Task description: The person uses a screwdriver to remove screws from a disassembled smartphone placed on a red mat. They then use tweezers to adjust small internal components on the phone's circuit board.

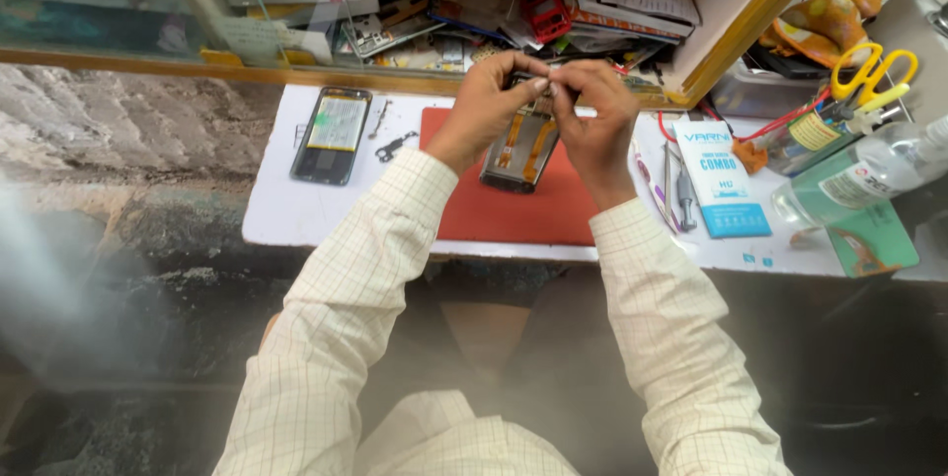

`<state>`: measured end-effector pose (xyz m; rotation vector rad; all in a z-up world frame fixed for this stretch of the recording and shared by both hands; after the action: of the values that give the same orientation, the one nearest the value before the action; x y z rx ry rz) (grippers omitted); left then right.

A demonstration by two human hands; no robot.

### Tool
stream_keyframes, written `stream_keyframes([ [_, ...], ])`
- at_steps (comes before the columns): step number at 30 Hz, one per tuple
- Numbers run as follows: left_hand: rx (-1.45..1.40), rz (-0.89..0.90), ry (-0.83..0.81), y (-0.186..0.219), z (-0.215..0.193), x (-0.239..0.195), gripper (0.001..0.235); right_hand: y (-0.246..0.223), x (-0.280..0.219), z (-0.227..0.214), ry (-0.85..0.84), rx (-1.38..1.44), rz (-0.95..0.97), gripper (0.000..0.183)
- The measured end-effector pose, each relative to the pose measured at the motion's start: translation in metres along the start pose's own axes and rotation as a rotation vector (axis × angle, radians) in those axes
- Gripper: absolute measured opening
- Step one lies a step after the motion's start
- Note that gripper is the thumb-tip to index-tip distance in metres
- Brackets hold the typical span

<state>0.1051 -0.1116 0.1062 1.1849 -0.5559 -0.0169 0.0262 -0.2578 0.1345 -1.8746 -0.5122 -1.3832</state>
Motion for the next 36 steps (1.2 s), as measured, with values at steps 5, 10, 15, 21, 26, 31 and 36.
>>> stream_keyframes([
  [5, -0.102, -0.100, 0.047, -0.022, -0.008, 0.007, 0.015, 0.022, -0.008, 0.015, -0.015, 0.038, 0.086, 0.008],
  [10, -0.109, -0.145, 0.056, -0.024, -0.011, 0.012, 0.020, 0.031, -0.006, 0.022, -0.027, 0.027, 0.136, 0.007],
  [15, -0.102, -0.120, 0.025, -0.027, -0.013, 0.018, 0.025, 0.042, -0.005, 0.023, -0.049, 0.046, 0.200, 0.008],
  [21, -0.065, -0.122, 0.016, -0.040, -0.020, 0.024, 0.025, 0.049, 0.001, 0.023, -0.122, 0.076, 0.256, 0.014],
  [26, 0.033, -0.036, 0.015, -0.048, -0.024, 0.028, 0.026, 0.049, 0.011, 0.020, -0.242, 0.029, 0.117, 0.021],
  [31, 0.130, 0.038, 0.032, -0.044, -0.026, 0.023, 0.028, 0.050, 0.020, 0.021, -0.351, 0.001, 0.080, 0.018],
  [36, 0.207, 0.083, 0.036, -0.036, -0.026, 0.020, 0.032, 0.053, 0.034, 0.016, -0.457, 0.034, 0.122, 0.018],
])
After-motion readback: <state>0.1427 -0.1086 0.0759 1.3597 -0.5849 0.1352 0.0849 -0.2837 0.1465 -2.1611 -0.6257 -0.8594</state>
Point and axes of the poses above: each hand's wrist, its own x-axis towards the middle knuckle, its own z-axis out of the palm, y = z × x, the point moved 1 cm from there along x, towards the middle knuckle, and after that the axes turned 9 degrees about y, right-handed, at the moved point
